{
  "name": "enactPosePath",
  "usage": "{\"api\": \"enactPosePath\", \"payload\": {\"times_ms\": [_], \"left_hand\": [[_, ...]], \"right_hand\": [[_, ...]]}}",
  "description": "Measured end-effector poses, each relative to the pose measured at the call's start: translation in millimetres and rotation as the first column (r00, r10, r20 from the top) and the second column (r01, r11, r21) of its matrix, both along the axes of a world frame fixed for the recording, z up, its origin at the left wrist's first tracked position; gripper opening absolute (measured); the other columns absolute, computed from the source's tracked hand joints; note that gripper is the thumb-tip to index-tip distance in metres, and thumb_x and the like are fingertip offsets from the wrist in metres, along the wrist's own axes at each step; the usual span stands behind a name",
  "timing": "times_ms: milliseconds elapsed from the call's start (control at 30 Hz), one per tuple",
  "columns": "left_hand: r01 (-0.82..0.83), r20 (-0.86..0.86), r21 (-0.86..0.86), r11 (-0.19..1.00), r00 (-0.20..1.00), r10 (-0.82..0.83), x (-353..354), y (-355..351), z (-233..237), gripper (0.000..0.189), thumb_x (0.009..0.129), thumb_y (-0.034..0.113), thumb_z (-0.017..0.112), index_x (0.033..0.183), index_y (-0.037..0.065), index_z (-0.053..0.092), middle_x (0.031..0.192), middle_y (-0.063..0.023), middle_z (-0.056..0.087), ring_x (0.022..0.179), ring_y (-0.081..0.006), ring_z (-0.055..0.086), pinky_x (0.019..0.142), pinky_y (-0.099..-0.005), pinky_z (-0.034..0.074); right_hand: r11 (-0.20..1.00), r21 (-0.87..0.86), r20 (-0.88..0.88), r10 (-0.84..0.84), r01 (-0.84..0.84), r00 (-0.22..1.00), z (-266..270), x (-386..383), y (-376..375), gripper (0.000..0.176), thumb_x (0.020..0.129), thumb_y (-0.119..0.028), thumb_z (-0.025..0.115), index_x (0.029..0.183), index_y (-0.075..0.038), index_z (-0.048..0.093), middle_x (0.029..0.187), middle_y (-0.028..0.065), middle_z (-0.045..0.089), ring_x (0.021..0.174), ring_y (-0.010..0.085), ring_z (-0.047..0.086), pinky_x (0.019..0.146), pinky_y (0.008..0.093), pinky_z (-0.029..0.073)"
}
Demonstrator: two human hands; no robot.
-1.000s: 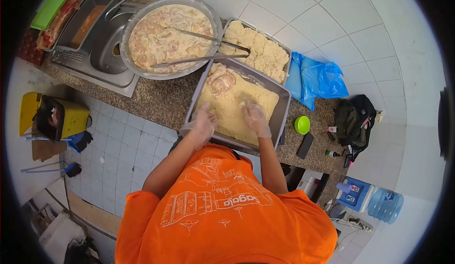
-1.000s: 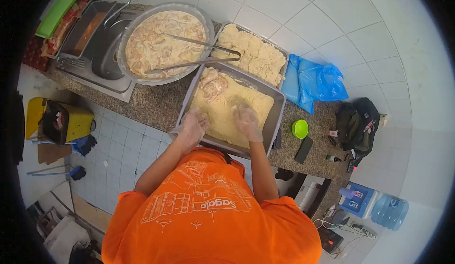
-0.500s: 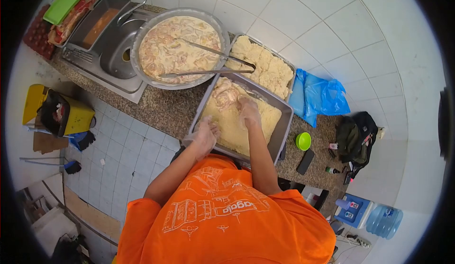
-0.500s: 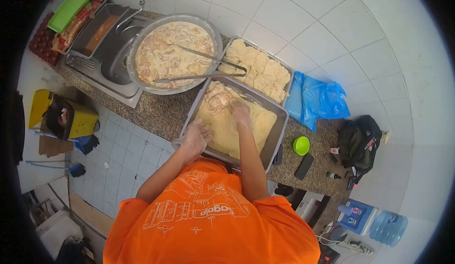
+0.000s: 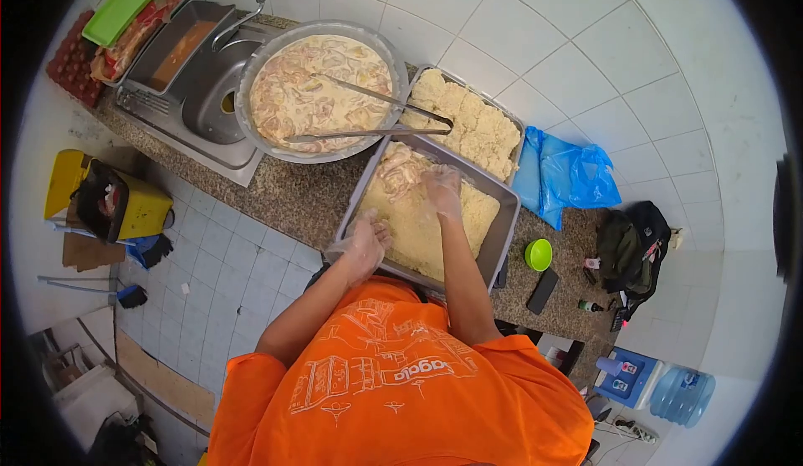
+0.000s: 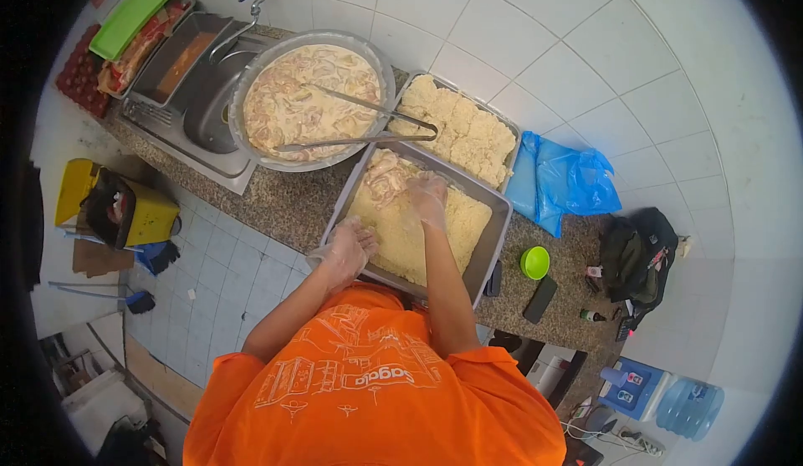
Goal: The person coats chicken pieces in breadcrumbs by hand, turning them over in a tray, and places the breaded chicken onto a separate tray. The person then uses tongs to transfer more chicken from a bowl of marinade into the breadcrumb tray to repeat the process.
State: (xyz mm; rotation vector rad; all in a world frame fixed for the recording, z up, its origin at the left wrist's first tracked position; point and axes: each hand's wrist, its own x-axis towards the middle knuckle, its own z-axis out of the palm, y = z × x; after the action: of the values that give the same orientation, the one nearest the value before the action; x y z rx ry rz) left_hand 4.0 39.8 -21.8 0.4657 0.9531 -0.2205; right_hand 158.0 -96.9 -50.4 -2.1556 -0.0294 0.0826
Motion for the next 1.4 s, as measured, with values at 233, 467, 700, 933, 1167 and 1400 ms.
{"api": "enactPosePath", "payload": {"times_ms": [233, 467, 700, 933, 1167, 1400], "left_hand": [[0.016, 0.048, -0.012, 1.0, 0.999, -0.016, -1, 1, -3, 0.062, 0.093, 0.036, 0.044, 0.135, -0.006, 0.026, 0.133, -0.0221, 0.035, 0.126, -0.0347, 0.032, 0.108, -0.0457, 0.026], [0.025, 0.065, -0.029, 0.999, 0.998, -0.023, -3, 3, -6, 0.068, 0.092, 0.037, 0.044, 0.139, -0.006, 0.02, 0.137, -0.0226, 0.031, 0.129, -0.0369, 0.028, 0.109, -0.0484, 0.023], [0.04, 0.083, -0.007, 0.999, 0.996, -0.039, -4, 0, -10, 0.064, 0.09, 0.039, 0.045, 0.133, -0.005, 0.029, 0.126, -0.0183, 0.037, 0.115, -0.0314, 0.037, 0.104, -0.0448, 0.029], [0.042, 0.038, -0.024, 0.999, 0.998, -0.041, -1, 5, -6, 0.055, 0.092, 0.036, 0.045, 0.128, -0.003, 0.033, 0.121, -0.0168, 0.04, 0.111, -0.0303, 0.04, 0.101, -0.044, 0.032], [0.007, 0.031, -0.042, 0.999, 0.999, -0.005, -2, 3, -11, 0.053, 0.093, 0.036, 0.045, 0.126, -0.003, 0.034, 0.117, -0.0157, 0.041, 0.105, -0.0281, 0.043, 0.096, -0.0426, 0.036], [0.056, 0.065, 0.047, 0.997, 0.996, -0.059, -2, -2, -17, 0.055, 0.092, 0.036, 0.046, 0.131, -0.002, 0.033, 0.116, -0.0156, 0.043, 0.106, -0.0277, 0.042, 0.098, -0.0433, 0.035]], "right_hand": [[0.985, -0.175, 0.052, -0.003, 0.012, 0.999, 36, -8, 5, 0.018, 0.068, -0.02, 0.067, 0.07, -0.002, 0.064, 0.063, 0.0165, 0.06, 0.059, 0.0279, 0.059, 0.06, 0.0377, 0.046], [0.907, -0.418, 0.103, -0.003, 0.046, 0.995, 103, -38, 8, 0.021, 0.068, -0.024, 0.065, 0.077, -0.005, 0.068, 0.068, 0.0178, 0.063, 0.068, 0.0345, 0.063, 0.064, 0.0393, 0.049], [0.866, -0.499, -0.014, 0.029, -0.033, 0.999, 135, -62, -2, 0.019, 0.069, -0.022, 0.065, 0.074, -0.004, 0.067, 0.064, 0.0174, 0.062, 0.062, 0.0319, 0.062, 0.062, 0.0389, 0.048], [0.946, -0.323, -0.142, -0.059, 0.01, 0.988, 131, -42, 9, 0.021, 0.07, -0.025, 0.063, 0.075, -0.005, 0.069, 0.066, 0.0148, 0.065, 0.063, 0.0261, 0.065, 0.062, 0.0362, 0.049], [0.988, -0.148, -0.095, -0.055, 0.041, 0.994, 159, -42, -10, 0.019, 0.069, -0.02, 0.065, 0.075, -0.002, 0.068, 0.061, 0.0119, 0.063, 0.057, 0.0146, 0.059, 0.058, 0.0302, 0.046], [0.927, -0.374, -0.154, -0.078, 0.015, 0.985, 179, -63, -40, 0.02, 0.069, -0.022, 0.067, 0.074, -0.002, 0.068, 0.062, 0.0102, 0.063, 0.057, 0.0156, 0.059, 0.057, 0.031, 0.046]]}}
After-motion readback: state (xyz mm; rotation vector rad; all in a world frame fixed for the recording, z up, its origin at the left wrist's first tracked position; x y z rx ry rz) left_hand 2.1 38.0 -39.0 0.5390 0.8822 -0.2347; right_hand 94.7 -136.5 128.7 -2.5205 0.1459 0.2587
